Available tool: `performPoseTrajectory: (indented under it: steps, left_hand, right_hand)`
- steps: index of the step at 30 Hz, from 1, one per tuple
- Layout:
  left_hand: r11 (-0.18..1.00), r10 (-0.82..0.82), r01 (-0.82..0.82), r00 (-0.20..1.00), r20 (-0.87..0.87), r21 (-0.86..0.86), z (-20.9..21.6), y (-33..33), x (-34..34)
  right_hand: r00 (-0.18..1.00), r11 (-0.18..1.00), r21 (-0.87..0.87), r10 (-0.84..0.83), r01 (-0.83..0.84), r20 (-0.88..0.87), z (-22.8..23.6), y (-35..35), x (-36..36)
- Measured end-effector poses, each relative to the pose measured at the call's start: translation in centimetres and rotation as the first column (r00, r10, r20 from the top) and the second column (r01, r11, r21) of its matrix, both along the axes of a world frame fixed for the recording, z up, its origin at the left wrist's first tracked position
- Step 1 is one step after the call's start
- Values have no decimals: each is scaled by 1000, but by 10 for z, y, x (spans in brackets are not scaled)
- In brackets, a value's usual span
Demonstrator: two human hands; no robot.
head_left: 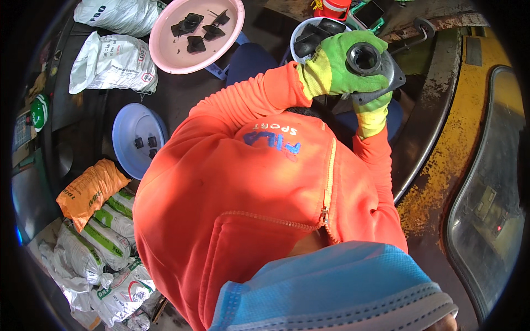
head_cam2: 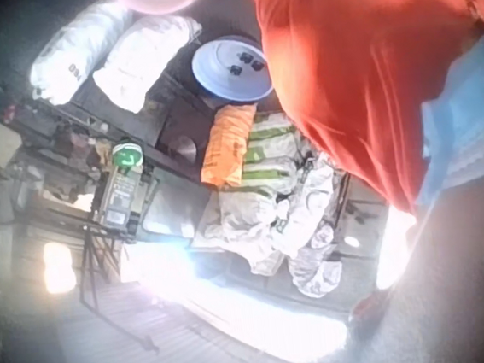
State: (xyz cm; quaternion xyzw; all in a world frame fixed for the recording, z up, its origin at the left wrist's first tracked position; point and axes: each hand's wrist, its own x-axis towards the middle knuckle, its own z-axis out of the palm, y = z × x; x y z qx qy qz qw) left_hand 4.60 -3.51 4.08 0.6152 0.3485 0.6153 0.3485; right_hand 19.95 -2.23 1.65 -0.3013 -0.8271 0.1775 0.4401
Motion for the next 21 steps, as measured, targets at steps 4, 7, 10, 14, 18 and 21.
performPoseTrajectory:
  steps: [4, 7, 10, 14, 18, 21]
  left_hand:
    - [994, -113, 113, 993, -24, 4, -1, 4, -4]
    - [987, -156, 158, 984, -80, 24, -2, 8, -7]
    - [952, -306, 304, 947, -98, -31, 0, 11, -12]
    - [886, -463, 458, 881, -102, -69, -3, 14, -17]
    - [592, -770, 760, 632, 89, -269, -9, 24, -21]
    - [446, -879, 861, 473, 61, -243, -8, 41, -32]
  right_hand:
    - [993, 990, -89, 112, -108, 47, 10, 8, 7]
    - [991, 967, -215, 131, -134, -25, 8, 11, 10]
    - [995, 971, -217, 99, -98, -4, 4, 6, 16]
    - [960, 628, -727, 193, -278, -202, 7, -3, 25]
    - [953, 777, -561, 293, -284, -76, 1, -8, 10]
    - [962, 978, -110, 194, -176, 194, -5, 1, -5]
